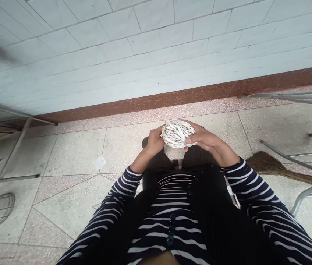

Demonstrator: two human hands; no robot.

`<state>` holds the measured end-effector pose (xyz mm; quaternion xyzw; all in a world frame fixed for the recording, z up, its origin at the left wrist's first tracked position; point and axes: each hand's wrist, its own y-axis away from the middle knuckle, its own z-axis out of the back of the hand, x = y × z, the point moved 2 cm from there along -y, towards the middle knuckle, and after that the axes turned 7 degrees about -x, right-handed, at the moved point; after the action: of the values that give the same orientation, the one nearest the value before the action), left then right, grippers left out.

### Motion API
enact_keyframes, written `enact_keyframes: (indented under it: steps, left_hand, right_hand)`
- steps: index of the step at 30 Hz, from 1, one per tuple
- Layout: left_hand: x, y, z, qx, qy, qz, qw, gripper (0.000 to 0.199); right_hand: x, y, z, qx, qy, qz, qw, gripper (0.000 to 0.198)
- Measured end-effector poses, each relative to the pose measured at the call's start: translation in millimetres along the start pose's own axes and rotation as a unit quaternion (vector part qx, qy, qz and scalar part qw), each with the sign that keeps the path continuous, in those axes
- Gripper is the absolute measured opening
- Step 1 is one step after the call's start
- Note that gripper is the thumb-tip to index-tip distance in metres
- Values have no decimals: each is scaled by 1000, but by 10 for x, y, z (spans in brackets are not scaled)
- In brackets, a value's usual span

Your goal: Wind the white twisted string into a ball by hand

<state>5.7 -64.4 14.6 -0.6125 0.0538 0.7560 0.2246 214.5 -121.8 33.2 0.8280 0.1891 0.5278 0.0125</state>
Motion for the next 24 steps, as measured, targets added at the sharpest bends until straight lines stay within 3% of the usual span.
enact_keyframes:
  steps: [2,8,14,18,21,24]
  left_hand:
    - [-26,94,-28,25,23,19,999,34]
    - [86,299,-84,119,156,113,974,84]
    - [207,246,-166,-18,252,188,949,90]
    - [85,177,-210,-46,355,182,916,91]
    - [16,160,-215,-66,393,185,898,88]
    - [14,169,-247,-80,413,197,886,82]
  right_hand:
    - [-20,-9,14,-10,9,-3,1000,91]
    - [-148,-38,33,-62,-19,-19,998,68]
    - [19,-131,-148,-55,35,-16,998,70]
    - [169,-91,-146,-36,135,36,990,83]
    - [148,-13,-39,-108,250,100,957,89]
    - [41,33,4,-184,310,163,918,114]
